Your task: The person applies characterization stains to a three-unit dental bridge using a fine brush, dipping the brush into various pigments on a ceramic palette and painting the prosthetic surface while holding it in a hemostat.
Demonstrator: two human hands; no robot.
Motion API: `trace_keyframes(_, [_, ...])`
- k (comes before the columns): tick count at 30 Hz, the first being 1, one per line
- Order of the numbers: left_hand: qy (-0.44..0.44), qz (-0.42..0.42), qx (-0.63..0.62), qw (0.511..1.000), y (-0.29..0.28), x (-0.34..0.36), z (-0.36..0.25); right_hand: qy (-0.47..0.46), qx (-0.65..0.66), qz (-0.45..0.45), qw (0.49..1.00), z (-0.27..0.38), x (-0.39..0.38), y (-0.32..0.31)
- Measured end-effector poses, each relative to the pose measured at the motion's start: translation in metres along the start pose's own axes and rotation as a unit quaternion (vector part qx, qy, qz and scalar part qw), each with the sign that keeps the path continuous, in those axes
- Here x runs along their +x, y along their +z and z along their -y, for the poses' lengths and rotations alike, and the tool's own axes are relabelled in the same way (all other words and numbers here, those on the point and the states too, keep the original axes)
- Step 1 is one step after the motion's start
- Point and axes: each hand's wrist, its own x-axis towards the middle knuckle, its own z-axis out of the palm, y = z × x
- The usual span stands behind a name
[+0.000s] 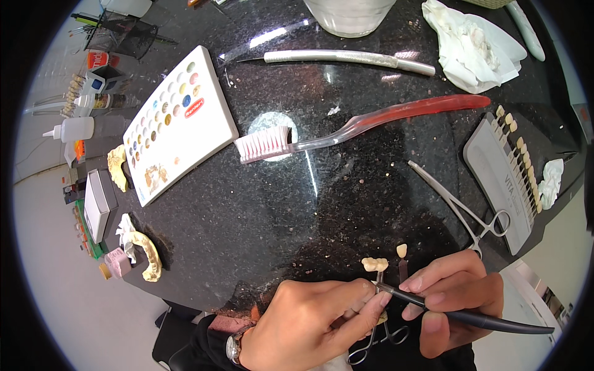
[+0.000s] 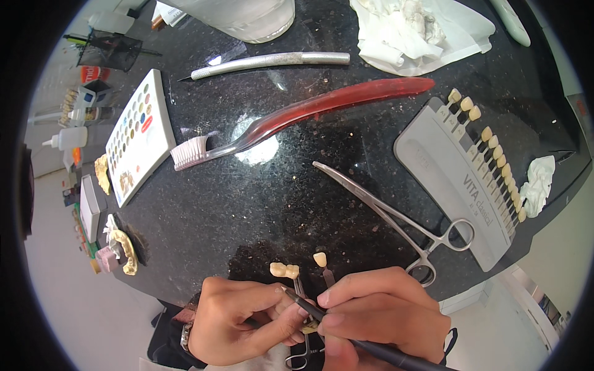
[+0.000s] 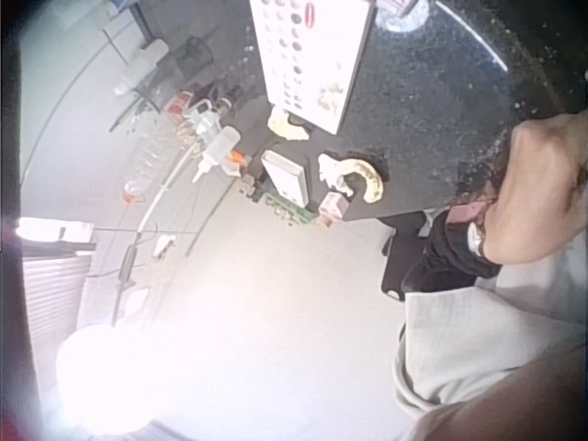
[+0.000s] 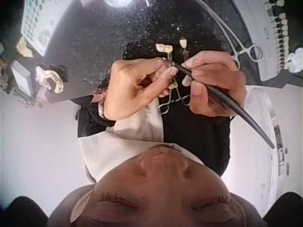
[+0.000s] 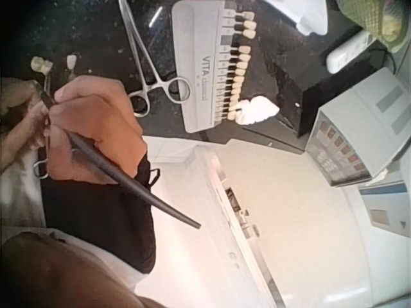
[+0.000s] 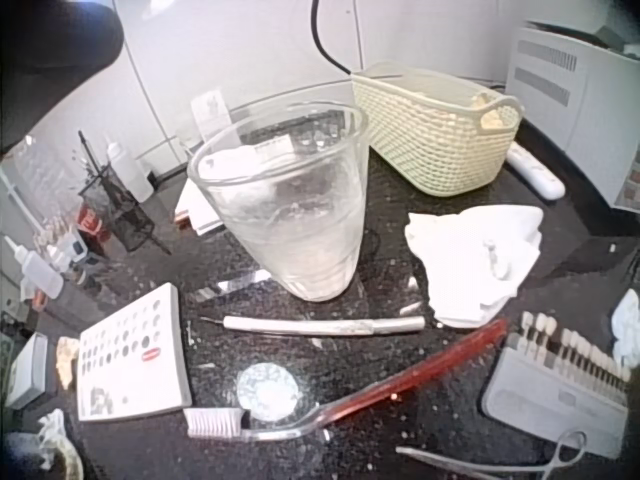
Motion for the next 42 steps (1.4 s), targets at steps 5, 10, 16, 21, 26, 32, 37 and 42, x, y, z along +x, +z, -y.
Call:
trace_keyframes(5, [0.008, 0.005, 0.003, 1.0, -0.001, 0.001, -0.002, -0.033, -0.037, 0.009, 0.999, -0.005, 0.008, 0.004])
trace_keyframes(10, [-0.014, 0.01, -0.007, 1.0, -0.001, 0.002, -0.001, -0.005, -0.026, 0.03, 0.999, -0.003, 0.005, -0.001])
trace_keyframes(16, [-0.027, 0.019, -0.021, 0.999, -0.001, 0.0, -0.001, -0.05, -0.051, 0.017, 0.997, -0.003, 0.01, 0.001])
trace_keyframes(21, [-0.025, 0.028, -0.005, 0.999, -0.002, 0.001, -0.005, -0.055, -0.079, 0.056, 0.994, -0.002, 0.013, -0.001])
trace_keyframes(26, [-0.036, 0.021, -0.015, 0.999, -0.002, 0.0, -0.001, -0.003, -0.04, 0.024, 0.999, 0.003, 0.005, -0.003])
trace_keyframes(32, [-0.019, 0.03, -0.008, 0.999, -0.003, 0.001, -0.005, -0.058, -0.091, 0.067, 0.992, -0.002, 0.015, -0.004])
trace_keyframes(37, [-0.091, 0.084, 0.105, 0.987, -0.009, 0.008, -0.007, -0.002, -0.073, 0.039, 0.997, 0.005, 0.008, 0.0])
trace_keyframes(42, [-0.08, 0.053, 0.08, 0.992, -0.005, 0.007, -0.005, -0.012, -0.082, -0.006, 0.997, 0.005, 0.006, 0.004])
